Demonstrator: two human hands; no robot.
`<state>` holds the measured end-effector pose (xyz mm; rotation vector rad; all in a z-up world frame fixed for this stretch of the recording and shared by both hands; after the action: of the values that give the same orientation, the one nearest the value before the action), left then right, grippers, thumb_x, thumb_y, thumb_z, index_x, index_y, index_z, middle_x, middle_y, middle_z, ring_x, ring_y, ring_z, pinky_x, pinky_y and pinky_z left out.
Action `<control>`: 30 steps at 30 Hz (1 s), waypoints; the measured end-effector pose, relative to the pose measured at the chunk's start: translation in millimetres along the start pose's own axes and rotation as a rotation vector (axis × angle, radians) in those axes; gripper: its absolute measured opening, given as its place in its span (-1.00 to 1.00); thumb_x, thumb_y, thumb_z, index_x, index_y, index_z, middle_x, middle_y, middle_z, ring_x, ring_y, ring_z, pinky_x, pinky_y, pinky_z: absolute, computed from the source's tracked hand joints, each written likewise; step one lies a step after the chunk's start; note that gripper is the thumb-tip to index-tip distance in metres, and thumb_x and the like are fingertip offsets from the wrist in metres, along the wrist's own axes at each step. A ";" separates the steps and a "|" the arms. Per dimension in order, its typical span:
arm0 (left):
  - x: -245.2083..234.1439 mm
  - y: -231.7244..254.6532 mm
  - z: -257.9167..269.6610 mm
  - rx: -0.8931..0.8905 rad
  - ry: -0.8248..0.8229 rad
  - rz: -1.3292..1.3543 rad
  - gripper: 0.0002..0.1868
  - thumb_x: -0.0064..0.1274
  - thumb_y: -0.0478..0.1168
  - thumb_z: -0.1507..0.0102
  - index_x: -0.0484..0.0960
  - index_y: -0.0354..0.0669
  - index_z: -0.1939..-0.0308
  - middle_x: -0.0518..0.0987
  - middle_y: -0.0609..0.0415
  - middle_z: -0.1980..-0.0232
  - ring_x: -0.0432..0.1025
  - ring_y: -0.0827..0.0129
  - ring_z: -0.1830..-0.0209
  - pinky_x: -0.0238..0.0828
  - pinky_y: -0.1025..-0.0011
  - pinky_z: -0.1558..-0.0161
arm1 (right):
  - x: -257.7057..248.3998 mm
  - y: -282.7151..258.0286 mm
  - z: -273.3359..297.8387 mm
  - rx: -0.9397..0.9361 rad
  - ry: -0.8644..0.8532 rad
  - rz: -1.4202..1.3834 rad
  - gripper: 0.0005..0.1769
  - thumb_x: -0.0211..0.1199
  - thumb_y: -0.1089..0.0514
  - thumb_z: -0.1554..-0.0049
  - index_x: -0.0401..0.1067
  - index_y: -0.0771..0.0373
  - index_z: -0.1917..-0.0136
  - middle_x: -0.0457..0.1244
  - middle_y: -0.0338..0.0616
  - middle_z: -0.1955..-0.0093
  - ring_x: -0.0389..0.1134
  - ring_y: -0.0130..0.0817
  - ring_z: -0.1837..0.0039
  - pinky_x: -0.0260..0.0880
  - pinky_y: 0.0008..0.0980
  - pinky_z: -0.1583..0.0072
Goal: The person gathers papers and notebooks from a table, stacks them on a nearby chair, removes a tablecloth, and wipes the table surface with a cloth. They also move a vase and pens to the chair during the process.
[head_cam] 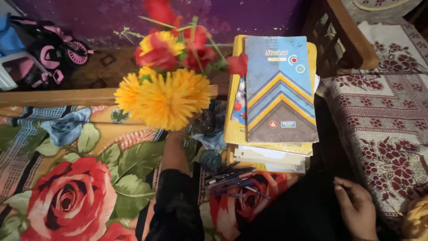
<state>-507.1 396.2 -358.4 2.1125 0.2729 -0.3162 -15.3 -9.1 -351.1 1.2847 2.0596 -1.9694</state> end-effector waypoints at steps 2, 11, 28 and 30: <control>3.7 2.4 -0.2 -0.006 0.001 0.009 -0.27 0.40 -0.15 -0.04 0.49 -0.17 -0.27 0.59 -0.02 -0.24 0.47 0.21 -0.25 0.43 0.22 -0.23 | -2.8 1.5 4.5 -0.002 0.004 0.002 -0.72 0.26 0.20 -0.26 0.53 0.35 -0.20 0.41 -0.07 0.01 0.36 -0.40 0.02 0.34 -0.45 -0.08; 0.2 29.5 14.0 -0.175 -0.091 0.246 -0.20 0.49 -0.14 0.07 0.50 -0.19 -0.22 0.62 -0.03 -0.18 0.52 0.21 -0.17 0.49 0.25 -0.15 | -21.2 21.2 14.0 0.012 0.018 -0.126 -0.70 0.21 0.23 -0.28 0.48 0.40 -0.25 0.39 -0.10 -0.10 0.38 -0.45 -0.14 0.33 -0.50 -0.21; -33.6 -35.8 48.9 -0.600 -0.394 -0.516 -0.01 0.36 0.23 0.19 0.56 0.02 -0.32 0.65 -0.17 -0.17 0.52 0.00 -0.20 0.43 0.16 -0.23 | -9.8 46.6 5.9 0.054 -0.065 -0.138 -0.65 0.20 0.18 -0.26 0.48 0.39 -0.25 0.42 -0.03 -0.06 0.41 -0.42 -0.12 0.34 -0.46 -0.20; -19.9 -43.1 46.8 -0.688 -0.462 -0.682 -0.02 0.36 0.25 0.17 0.55 0.14 -0.34 0.60 -0.19 -0.22 0.47 -0.05 -0.25 0.39 0.10 -0.25 | -13.7 45.5 6.5 0.066 -0.043 -0.077 -0.66 0.21 0.17 -0.24 0.49 0.38 -0.24 0.43 0.00 -0.06 0.41 -0.35 -0.10 0.36 -0.42 -0.19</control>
<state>-545.0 377.8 -410.1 1.1756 0.7083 -0.9422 15.6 -27.8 -382.7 1.1791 2.0716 -2.0941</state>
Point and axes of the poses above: each hand's wrist, its own z-axis away from the middle knuckle, its own x-axis out of the palm, y = z × x, the point moved 8 cm from there along -z, towards the middle knuckle
